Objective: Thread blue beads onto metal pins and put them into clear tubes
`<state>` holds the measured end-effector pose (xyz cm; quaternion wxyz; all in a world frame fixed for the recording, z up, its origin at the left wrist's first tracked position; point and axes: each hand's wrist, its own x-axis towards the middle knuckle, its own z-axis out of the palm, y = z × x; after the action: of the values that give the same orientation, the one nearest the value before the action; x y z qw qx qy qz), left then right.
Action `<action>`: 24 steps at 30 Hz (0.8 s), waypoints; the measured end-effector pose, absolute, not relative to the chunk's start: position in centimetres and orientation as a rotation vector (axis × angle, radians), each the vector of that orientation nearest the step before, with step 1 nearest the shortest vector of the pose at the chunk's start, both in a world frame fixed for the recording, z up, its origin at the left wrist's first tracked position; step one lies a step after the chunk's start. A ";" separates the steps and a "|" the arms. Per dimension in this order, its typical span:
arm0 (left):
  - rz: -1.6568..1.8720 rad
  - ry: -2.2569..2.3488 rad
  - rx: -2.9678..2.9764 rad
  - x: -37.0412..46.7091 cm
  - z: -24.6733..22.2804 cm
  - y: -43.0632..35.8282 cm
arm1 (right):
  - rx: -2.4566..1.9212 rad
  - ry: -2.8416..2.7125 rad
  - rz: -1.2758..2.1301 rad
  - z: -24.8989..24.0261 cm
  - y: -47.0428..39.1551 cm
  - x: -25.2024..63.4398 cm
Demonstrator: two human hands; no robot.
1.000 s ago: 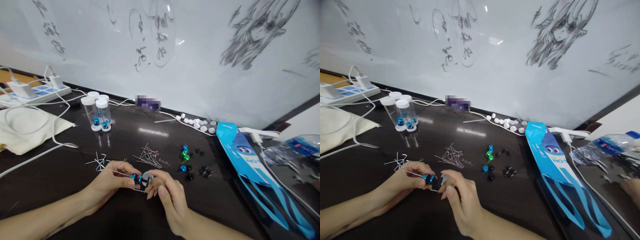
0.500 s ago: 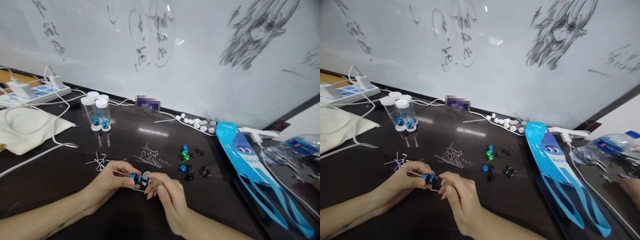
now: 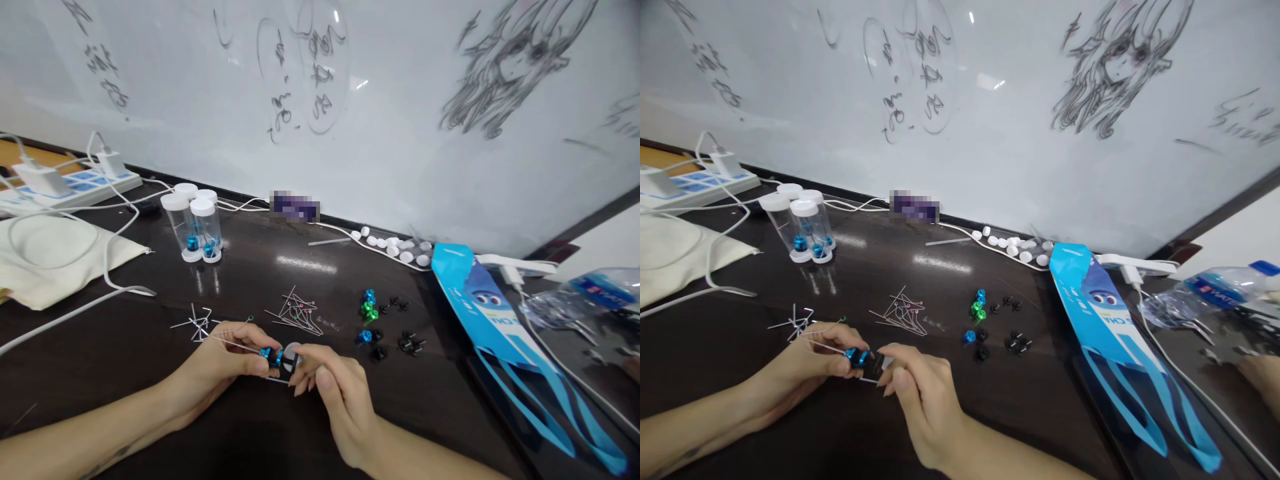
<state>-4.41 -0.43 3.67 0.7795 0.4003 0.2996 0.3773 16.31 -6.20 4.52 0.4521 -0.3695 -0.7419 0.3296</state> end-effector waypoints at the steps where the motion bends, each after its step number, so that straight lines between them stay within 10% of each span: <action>1: 0.815 0.651 0.867 -4.4 3.7 -0.4 | -0.916 -1.827 0.818 4.5 -6.2 16.3; 24: 0.814 0.670 0.843 -4.4 3.9 -0.5 | -0.920 -1.833 0.805 4.4 -6.3 16.3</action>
<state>-4.41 -0.48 3.87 0.7806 0.3904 0.3101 0.3769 16.34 -6.28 4.43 0.4523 -0.3724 -0.7420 0.3258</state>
